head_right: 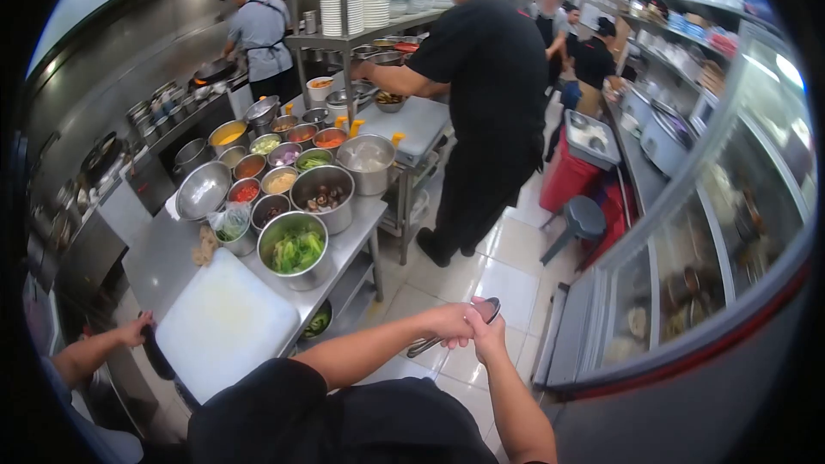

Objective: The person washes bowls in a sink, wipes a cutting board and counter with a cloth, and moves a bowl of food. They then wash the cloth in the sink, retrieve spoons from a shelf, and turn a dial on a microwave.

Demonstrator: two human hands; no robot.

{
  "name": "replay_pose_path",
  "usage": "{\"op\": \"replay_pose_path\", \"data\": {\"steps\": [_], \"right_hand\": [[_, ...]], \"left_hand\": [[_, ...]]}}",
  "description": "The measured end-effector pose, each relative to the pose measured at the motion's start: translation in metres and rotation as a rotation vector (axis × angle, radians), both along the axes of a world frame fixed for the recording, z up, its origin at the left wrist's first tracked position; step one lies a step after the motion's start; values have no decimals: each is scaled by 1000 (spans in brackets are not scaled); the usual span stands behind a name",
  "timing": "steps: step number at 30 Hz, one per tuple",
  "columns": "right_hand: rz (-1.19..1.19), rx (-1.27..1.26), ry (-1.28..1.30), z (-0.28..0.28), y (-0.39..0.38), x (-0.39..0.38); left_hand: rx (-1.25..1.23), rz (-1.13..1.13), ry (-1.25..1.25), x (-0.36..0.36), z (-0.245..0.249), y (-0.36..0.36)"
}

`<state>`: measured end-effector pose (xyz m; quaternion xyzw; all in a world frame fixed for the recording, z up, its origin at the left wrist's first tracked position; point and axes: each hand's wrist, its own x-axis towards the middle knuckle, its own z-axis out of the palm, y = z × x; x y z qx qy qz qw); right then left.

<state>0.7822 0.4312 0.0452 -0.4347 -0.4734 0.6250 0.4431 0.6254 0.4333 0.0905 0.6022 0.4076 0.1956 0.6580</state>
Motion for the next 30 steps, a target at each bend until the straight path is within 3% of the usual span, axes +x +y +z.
{"op": "replay_pose_path", "data": {"steps": [8,10,12,16,22,25,30], "right_hand": [[17,-211,168,-7,181,-52],[4,-256,115,-29,222,-57],[8,-328,136,-27,255,-63],[-76,-460,151,-41,313,-47],[-136,-464,290,-16,372,12],[-60,-457,254,-8,401,45],[-287,-417,218,-9,471,110]], "left_hand": [[6,291,33,-46,-32,108],[-12,217,3,-66,-51,131],[-213,311,5,-73,-52,158],[-185,142,46,-72,-62,242],[-262,27,-106,-7,-57,361],[-188,14,-36,46,-28,406],[-333,-95,-70,118,-38,479]]}}
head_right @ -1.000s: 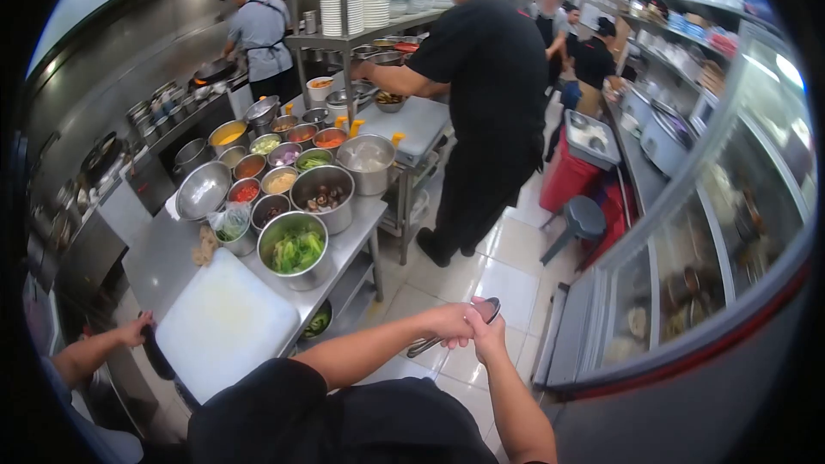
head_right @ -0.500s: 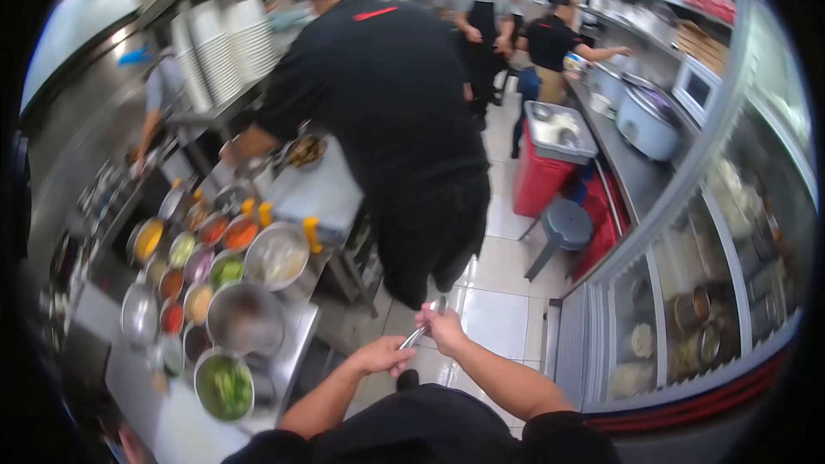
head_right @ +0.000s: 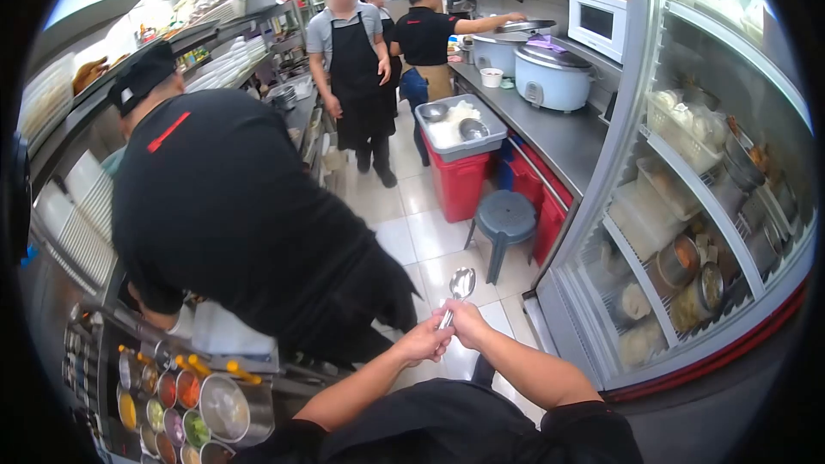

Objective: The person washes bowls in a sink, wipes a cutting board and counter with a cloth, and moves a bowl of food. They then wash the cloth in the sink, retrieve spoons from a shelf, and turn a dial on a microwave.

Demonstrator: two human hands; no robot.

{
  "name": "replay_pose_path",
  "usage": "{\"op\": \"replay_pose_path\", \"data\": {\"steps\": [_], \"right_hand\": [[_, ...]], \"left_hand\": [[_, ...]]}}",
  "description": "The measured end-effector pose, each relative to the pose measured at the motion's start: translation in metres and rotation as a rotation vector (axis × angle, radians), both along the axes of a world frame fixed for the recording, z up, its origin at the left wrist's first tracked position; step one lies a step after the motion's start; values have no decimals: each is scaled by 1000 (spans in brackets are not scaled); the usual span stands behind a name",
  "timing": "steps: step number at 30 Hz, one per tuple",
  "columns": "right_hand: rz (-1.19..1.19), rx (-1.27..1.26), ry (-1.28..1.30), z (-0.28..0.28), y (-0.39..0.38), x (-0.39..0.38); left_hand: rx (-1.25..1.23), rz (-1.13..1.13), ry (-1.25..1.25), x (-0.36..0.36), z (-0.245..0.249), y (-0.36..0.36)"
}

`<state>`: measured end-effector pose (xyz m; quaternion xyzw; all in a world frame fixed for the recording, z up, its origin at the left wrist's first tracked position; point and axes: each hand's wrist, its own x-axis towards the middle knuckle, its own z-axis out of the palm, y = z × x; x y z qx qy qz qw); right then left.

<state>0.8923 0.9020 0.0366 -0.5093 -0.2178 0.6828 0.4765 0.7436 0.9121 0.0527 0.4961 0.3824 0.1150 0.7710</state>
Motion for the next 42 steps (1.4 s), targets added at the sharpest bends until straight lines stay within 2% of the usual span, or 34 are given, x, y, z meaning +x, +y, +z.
{"op": "replay_pose_path", "data": {"steps": [2,6,9,12,13,17,20,21,23,25,27,30,31,34,37,42], "right_hand": [[-95,-5,13,-6,31,33],[-112,7,8,-14,92,91],[-43,26,-6,-22,139,129],[171,18,1,1,183,157],[100,10,36,-11,203,155],[82,-31,99,-21,270,162],[101,-39,43,-19,317,169],[118,-21,51,-23,340,179],[188,20,52,-5,373,208],[217,32,-100,0,402,234],[143,75,-303,7,428,275],[163,229,-1101,4,463,358],[127,139,-1295,5,472,386],[-71,-26,-1629,3,495,449],[8,-164,-1767,-15,531,496],[-27,-36,-1880,-39,606,524]], "left_hand": [[-98,-2,-21,30,0,27],[-230,45,-74,89,-11,85],[-169,86,-91,130,-17,129],[-137,171,-94,155,-19,167],[-160,217,-88,159,-14,179],[-215,312,-84,169,-2,231],[-141,273,-69,178,-9,277],[-146,286,-112,189,-25,317],[-97,248,-115,209,-10,355],[-34,195,-90,222,-4,386],[-60,172,-109,244,8,421],[-170,230,-157,272,-1,468],[-185,231,-150,279,-1,479],[-188,248,-129,307,3,525],[-182,322,-135,336,-10,566],[-164,519,-76,382,-29,655]]}}
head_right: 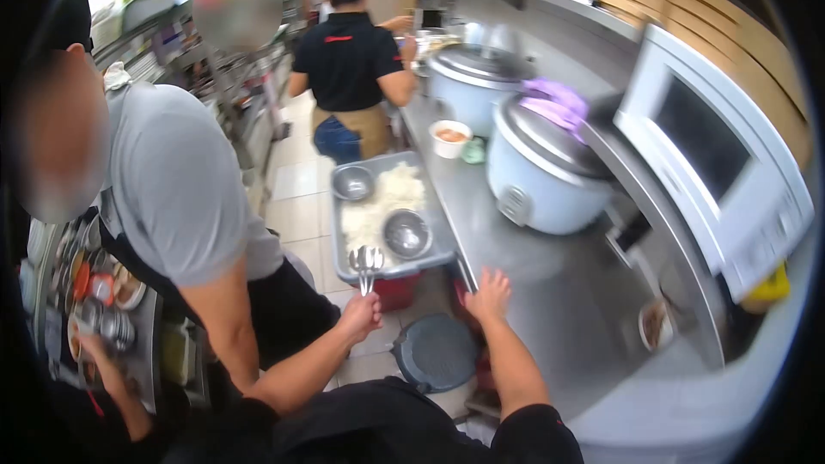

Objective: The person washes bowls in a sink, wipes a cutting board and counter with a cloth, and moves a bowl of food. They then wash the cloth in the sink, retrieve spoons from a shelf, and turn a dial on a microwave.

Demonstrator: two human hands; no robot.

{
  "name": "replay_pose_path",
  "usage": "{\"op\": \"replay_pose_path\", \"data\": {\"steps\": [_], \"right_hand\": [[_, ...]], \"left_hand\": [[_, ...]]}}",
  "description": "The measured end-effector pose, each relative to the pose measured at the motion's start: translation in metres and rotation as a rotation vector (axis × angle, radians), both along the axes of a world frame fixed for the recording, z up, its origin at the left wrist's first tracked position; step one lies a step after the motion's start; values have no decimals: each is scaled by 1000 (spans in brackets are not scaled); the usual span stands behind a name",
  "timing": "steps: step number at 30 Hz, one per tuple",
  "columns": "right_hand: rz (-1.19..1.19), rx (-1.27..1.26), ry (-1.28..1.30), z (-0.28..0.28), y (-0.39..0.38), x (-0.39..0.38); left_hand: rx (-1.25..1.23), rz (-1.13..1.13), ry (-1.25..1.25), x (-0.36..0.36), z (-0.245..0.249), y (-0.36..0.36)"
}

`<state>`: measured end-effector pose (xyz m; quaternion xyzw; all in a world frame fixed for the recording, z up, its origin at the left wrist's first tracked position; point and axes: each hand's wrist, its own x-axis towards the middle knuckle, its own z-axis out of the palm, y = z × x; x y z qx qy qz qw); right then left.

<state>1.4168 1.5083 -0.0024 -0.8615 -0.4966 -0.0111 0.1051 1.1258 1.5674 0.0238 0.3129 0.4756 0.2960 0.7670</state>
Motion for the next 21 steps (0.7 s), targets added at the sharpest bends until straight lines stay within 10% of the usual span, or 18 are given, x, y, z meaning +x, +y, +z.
{"op": "replay_pose_path", "data": {"steps": [8,13,16,19,21], "right_hand": [[-22,192,74,-19,71,14],[74,165,37,4,65,18],[133,-305,680,66,84,53],[279,819,-25,188,19,52],[42,941,-408,293,-43,51]], "left_hand": [[181,217,44,-44,-120,173],[11,558,277,-86,-111,222],[-86,650,348,-119,-120,232],[-36,521,528,-124,-101,204],[-57,457,531,-132,-113,194]]}}
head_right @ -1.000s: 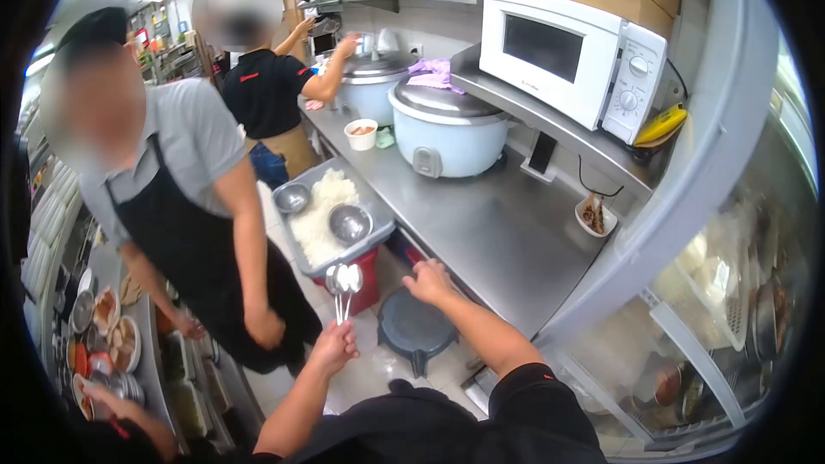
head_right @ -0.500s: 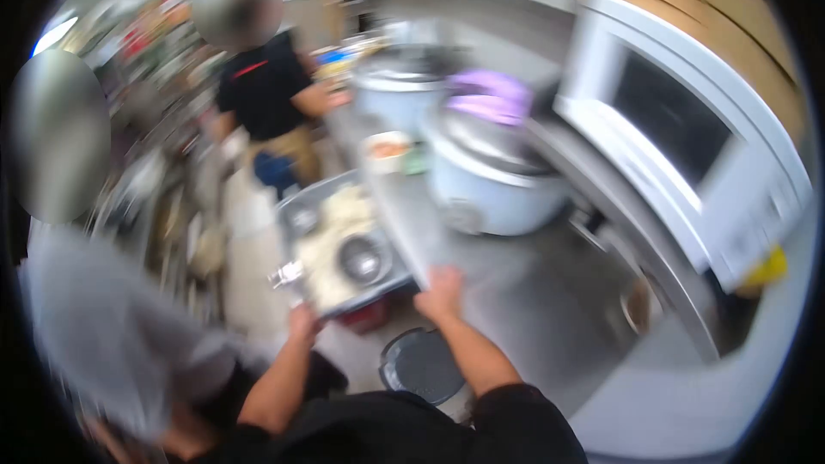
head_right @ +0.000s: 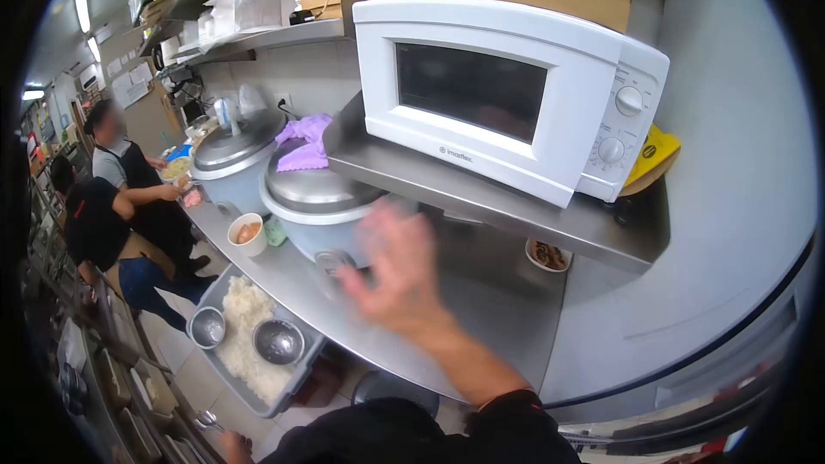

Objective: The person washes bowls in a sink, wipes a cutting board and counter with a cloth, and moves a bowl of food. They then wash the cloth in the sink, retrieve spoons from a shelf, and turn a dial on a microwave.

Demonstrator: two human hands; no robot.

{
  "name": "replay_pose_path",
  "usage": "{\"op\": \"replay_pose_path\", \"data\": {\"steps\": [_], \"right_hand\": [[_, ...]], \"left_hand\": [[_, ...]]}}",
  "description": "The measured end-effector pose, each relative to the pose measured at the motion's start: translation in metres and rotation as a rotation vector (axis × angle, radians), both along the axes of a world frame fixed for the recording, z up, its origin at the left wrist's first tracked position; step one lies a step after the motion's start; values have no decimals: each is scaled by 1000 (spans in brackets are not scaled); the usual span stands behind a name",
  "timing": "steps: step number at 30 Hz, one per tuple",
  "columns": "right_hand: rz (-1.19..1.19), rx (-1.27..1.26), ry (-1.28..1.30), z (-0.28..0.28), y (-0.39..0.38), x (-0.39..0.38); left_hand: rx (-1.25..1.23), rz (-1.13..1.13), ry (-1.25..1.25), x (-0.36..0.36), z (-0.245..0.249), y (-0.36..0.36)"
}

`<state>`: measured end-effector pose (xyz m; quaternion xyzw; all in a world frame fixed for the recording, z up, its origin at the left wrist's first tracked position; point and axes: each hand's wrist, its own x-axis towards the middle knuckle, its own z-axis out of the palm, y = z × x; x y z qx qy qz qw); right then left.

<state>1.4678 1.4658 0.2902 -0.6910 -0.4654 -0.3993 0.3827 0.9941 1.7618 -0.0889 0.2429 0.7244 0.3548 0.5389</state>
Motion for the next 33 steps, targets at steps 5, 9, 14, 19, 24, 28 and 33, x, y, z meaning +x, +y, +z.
{"op": "replay_pose_path", "data": {"steps": [5,9,14,19,24,28,33], "right_hand": [[-759,97,72,55,-73,56],[-755,-44,135,55,-82,91],[-751,-122,69,52,-97,106],[-689,5,201,44,-103,110],[-261,156,-31,3,-56,106],[362,-388,221,-52,50,22],[506,-779,361,-110,137,-46]], "left_hand": [[-69,-69,-28,-6,-31,-17],[-106,-122,-34,-5,-52,-21],[-91,-187,-84,-16,-78,-16],[-10,-293,-118,-19,-113,-25],[-150,-471,148,-3,-60,-42],[-195,-499,168,-5,-26,-57],[0,-944,724,-115,-40,-16]]}}
